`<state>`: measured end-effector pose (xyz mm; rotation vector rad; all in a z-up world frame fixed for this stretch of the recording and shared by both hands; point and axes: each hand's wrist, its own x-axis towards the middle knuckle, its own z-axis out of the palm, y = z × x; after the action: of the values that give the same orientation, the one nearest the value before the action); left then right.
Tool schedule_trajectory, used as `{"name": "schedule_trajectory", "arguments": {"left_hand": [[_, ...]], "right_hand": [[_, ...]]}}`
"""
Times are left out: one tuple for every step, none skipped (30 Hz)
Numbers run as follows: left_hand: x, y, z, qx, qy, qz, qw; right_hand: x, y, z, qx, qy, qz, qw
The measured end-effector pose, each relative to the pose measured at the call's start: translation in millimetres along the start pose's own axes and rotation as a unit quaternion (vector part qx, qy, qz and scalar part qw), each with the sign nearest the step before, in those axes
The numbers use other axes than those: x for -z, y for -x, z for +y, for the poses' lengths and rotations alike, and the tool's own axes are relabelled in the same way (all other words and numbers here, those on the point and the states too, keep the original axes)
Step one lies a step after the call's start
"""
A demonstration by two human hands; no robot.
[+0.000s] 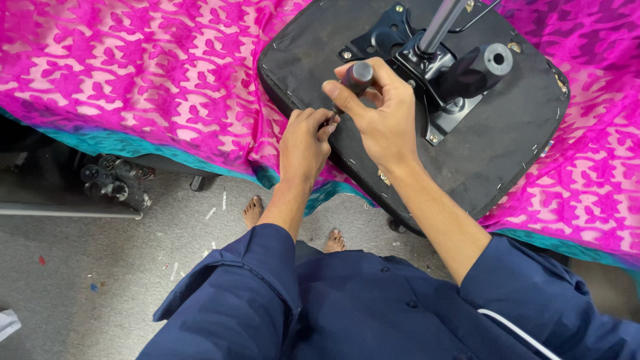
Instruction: The person uses a screwdriver to tighten screws on the underside of an overturned chair seat. They manipulate the screwdriver with both hands to secure the metal base to the seat.
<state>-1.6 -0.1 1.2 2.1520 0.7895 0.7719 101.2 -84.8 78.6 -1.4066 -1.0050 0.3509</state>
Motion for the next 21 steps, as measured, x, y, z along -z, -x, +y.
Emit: {"name": "schedule_trajectory", "arguments": {"left_hand": [[-0.2, -0.5, -0.3, -0.002, -0.002, 0.002, 1.000], [-0.5, -0.9, -0.5, -0.004, -0.004, 0.004, 1.000], [-0.8, -1.3, -0.7, -0.006, -0.006, 0.007, 1.000], [-1.2, -1.5, -0.7, -0.010, -0.005, 0.009, 1.000], [-0.9, -1.6, -1.0, -0.014, -0.005, 0.012, 1.000], [-0.5, -1.6, -1.2, -0.018, -0.005, 0.014, 1.000], [-1.0, -1.3, -1.1, -0.017, -0.005, 0.011, 1.000], [-1.4, -1.0, -1.0, -0.016, -0.005, 0.008, 1.000], [-0.7, -0.9, -1.3, -0.014, -0.006, 0.006, 1.000], [0.2, -0.6, -1.6, -0.010, -0.006, 0.004, 1.000], [0.2, -0.4, -1.4, -0.007, -0.006, 0.003, 1.000], [-0.1, -0.3, -1.1, -0.004, -0.005, 0.001, 1.000], [0.3, -0.5, -1.2, -0.008, -0.006, 0.003, 1.000], [0.5, -0.9, -1.4, -0.011, -0.006, 0.005, 1.000], [0.0, -1.0, -1.6, -0.014, -0.005, 0.007, 1.000], [-0.6, -1.4, -1.9, -0.020, -0.004, 0.010, 1.000], [-0.9, -1.2, -2.5, -0.025, -0.002, 0.014, 1.000], [-1.1, -0.9, -3.0, -0.030, 0.000, 0.019, 0.999], [-2.0, -0.4, -3.1, -0.027, 0.003, 0.018, 0.999], [-2.9, 0.4, -3.0, -0.023, 0.007, 0.018, 1.000], [-3.2, 1.0, -2.9, -0.019, 0.010, 0.018, 1.000]], "right_hand": [[0.5, -1.0, 0.0, 0.019, 0.030, 0.009, 0.999], [1.1, -1.8, 0.2, 0.039, 0.061, 0.018, 0.997], [1.8, -2.7, 0.7, 0.058, 0.091, 0.027, 0.994], [1.9, -4.6, 1.8, 0.061, 0.074, 0.025, 0.995], [0.8, -7.1, 3.5, 0.064, 0.056, 0.024, 0.996], [-0.2, -8.2, 5.2, 0.067, 0.038, 0.023, 0.997], [-0.5, -7.6, 6.7, 0.034, -0.028, 0.013, 0.999], [-1.0, -6.9, 8.1, 0.000, -0.093, 0.003, 0.996], [-2.0, -6.8, 8.9, -0.033, -0.158, -0.006, 0.987], [-2.8, -6.7, 9.3, -0.058, -0.146, 0.004, 0.988], [-2.8, -6.6, 9.6, -0.083, -0.132, 0.014, 0.988], [-2.5, -6.9, 9.8, -0.107, -0.119, 0.023, 0.987], [-2.8, -7.4, 9.7, -0.100, -0.128, 0.017, 0.987], [-3.3, -7.9, 9.7, -0.093, -0.136, 0.011, 0.986], [-3.1, -8.2, 9.8, -0.086, -0.144, 0.004, 0.986], [-2.7, -7.4, 9.6, -0.077, -0.149, -0.005, 0.986], [-2.8, -5.5, 9.1, -0.070, -0.153, -0.015, 0.986], [-2.8, -3.8, 8.5, -0.062, -0.158, -0.026, 0.985], [-2.1, -2.5, 7.8, -0.059, -0.157, -0.036, 0.985], [-1.4, -1.5, 6.9, -0.056, -0.157, -0.045, 0.985], [-1.2, -0.8, 5.8, -0.053, -0.157, -0.055, 0.985]]}}
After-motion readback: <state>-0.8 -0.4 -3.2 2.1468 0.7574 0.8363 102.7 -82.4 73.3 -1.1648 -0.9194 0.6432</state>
